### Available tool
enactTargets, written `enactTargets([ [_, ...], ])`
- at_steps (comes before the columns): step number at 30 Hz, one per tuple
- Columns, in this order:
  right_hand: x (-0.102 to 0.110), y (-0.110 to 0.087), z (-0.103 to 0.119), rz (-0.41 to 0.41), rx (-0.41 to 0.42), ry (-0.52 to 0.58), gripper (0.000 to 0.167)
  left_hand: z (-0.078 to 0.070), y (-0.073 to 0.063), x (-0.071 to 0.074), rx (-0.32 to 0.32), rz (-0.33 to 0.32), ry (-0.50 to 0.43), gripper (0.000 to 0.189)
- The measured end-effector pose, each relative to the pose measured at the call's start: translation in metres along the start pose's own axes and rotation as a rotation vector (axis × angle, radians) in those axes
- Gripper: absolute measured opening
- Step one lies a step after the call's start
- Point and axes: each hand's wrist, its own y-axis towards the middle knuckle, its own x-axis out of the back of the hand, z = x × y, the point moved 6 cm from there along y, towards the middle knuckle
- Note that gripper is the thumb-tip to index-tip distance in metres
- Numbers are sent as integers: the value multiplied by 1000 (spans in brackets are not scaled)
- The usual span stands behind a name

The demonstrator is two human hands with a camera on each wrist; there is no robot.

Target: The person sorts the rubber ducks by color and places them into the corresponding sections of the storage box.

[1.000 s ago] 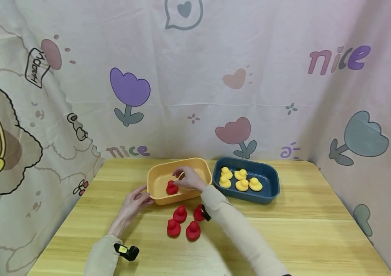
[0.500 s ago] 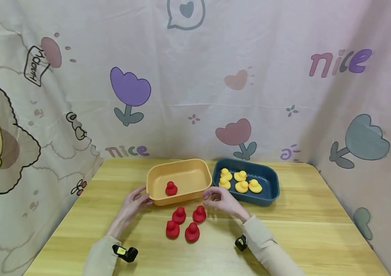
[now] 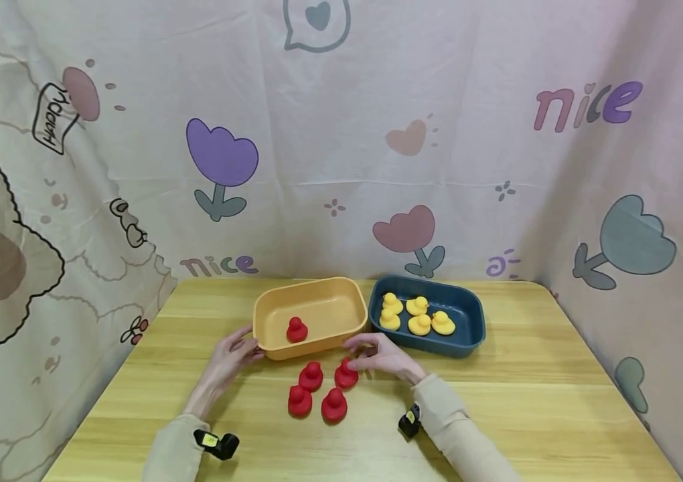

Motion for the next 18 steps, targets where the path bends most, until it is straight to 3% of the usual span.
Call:
enactTargets([
  [10,-6,5,-3,72,2,-102,44,-1,-2,2,9,12,-6,61],
  [18,-5,4,-3,83,32,-163,41,-1,-2,1,9,8,-9,60],
])
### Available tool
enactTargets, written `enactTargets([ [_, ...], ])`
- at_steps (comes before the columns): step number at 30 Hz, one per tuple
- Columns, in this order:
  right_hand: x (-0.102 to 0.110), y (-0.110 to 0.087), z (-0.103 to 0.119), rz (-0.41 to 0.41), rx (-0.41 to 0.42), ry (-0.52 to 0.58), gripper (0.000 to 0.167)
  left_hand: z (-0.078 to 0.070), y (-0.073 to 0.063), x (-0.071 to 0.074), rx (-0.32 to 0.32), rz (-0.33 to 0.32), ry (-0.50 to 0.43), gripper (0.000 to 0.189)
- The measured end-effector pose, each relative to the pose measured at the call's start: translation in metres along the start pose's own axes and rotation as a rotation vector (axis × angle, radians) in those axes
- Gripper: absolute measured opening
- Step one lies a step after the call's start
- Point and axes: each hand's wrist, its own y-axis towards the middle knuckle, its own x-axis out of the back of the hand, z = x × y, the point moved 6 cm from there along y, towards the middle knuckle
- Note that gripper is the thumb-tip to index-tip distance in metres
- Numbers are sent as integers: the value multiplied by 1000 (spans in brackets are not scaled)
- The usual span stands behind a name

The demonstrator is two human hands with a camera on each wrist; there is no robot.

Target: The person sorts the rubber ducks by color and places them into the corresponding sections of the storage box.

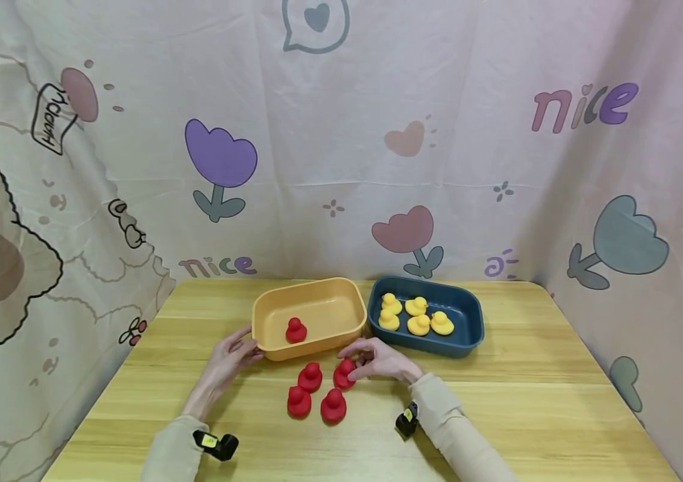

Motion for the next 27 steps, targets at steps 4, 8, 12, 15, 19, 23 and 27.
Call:
enactTargets([
  [4,0,-1,3,-6,12,-19,38,0,0,0,-1,1,0,60],
  [8,0,-1,4,-12,-4,-44,37,1,0,0,4,2,2,60],
  [12,0,-1,4,-16,-24,-50,35,0,0,-1,6,4,-1,60],
  [15,0,-2,4,-22,-31,-46,35,0,0,-1,8,5,-5,60],
  [19,0,-2,4,-37,-29,-44,34,0,0,-2,-2,5,-13,60],
  [23,1,-2,3,-47,-33,-42,32,0,0,-2,-15,6,-23,61],
  [27,1,0,2,-51,-38,-36,31,0,0,-2,-4,5,-24,61],
])
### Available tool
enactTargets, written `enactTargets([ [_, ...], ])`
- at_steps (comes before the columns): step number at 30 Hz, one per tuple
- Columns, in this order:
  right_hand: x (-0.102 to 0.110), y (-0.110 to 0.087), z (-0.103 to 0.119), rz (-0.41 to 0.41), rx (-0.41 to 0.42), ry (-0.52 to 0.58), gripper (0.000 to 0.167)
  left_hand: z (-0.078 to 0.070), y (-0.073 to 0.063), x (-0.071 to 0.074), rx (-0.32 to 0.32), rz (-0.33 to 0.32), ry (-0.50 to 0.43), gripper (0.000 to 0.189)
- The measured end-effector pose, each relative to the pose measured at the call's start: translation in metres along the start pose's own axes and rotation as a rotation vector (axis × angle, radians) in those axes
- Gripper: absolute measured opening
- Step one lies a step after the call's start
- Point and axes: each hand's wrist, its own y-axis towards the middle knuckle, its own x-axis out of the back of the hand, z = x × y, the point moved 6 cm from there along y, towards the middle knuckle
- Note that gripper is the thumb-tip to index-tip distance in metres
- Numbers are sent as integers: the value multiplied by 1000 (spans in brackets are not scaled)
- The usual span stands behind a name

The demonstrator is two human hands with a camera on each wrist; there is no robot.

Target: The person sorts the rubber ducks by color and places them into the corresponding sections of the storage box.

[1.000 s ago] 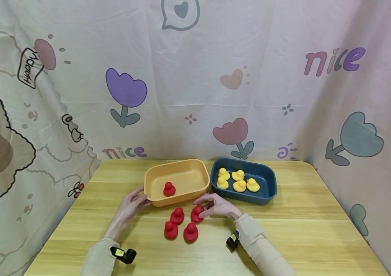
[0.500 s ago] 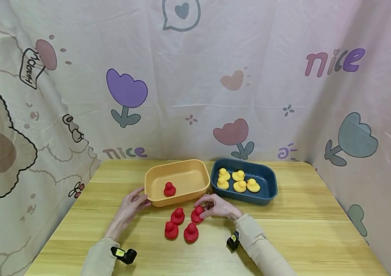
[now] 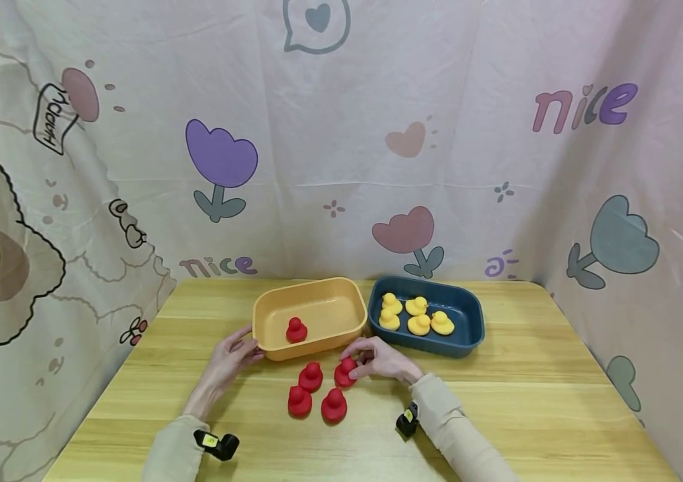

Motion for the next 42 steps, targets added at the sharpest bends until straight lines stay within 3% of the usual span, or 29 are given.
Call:
enactTargets([
  [18,7,-2,12,-14,41,-1,32,0,0,1,2,6,2,60],
  [24,11,-2,23,-44,44,7,30,0,1,1,1,10,-2,60],
  [33,19,8,45,-57,130,-38,30,2,2,2,10,6,-8,60],
  [42,28,17,64,-86,140,-37,31,1,2,2,16,5,1,61],
])
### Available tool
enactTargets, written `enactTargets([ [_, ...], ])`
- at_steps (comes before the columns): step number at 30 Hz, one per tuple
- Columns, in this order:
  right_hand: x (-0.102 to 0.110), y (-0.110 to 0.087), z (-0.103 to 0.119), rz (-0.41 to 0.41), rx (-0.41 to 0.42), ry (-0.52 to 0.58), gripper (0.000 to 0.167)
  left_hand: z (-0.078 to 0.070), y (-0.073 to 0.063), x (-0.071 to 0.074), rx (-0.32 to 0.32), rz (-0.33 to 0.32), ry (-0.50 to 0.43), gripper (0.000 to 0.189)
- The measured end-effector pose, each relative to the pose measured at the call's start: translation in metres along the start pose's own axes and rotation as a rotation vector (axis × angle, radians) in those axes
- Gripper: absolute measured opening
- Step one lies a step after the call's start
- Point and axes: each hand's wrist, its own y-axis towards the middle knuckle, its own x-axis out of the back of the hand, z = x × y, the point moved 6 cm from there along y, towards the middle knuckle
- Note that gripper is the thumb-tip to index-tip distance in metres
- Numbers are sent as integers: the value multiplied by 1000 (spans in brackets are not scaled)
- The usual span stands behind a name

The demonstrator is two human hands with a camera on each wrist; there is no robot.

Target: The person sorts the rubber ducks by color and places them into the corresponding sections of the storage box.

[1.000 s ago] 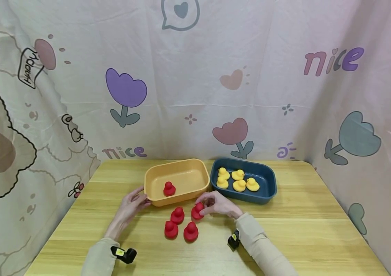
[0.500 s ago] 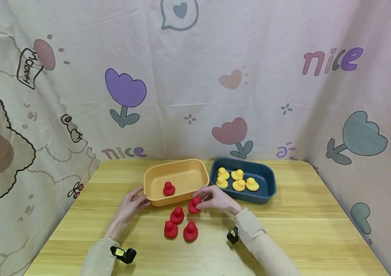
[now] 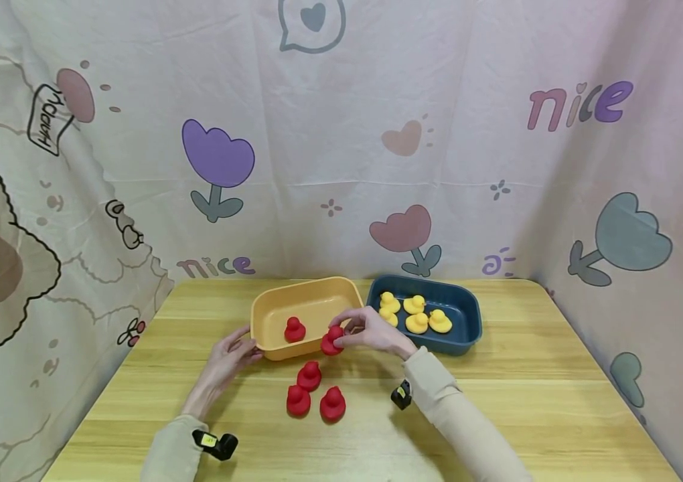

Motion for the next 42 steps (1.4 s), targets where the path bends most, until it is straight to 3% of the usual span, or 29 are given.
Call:
enactTargets([
  [13,10,32,11,-75,-71,-47,32,0,0,0,-8,4,12,60],
  [28,-13,66,14,-83,-63,-6,27,-2,-1,-1,-9,1,11,60],
  [42,-11,95,-7,-277,-235,-20,25,-1,-1,-1,-15,9,-13,60],
])
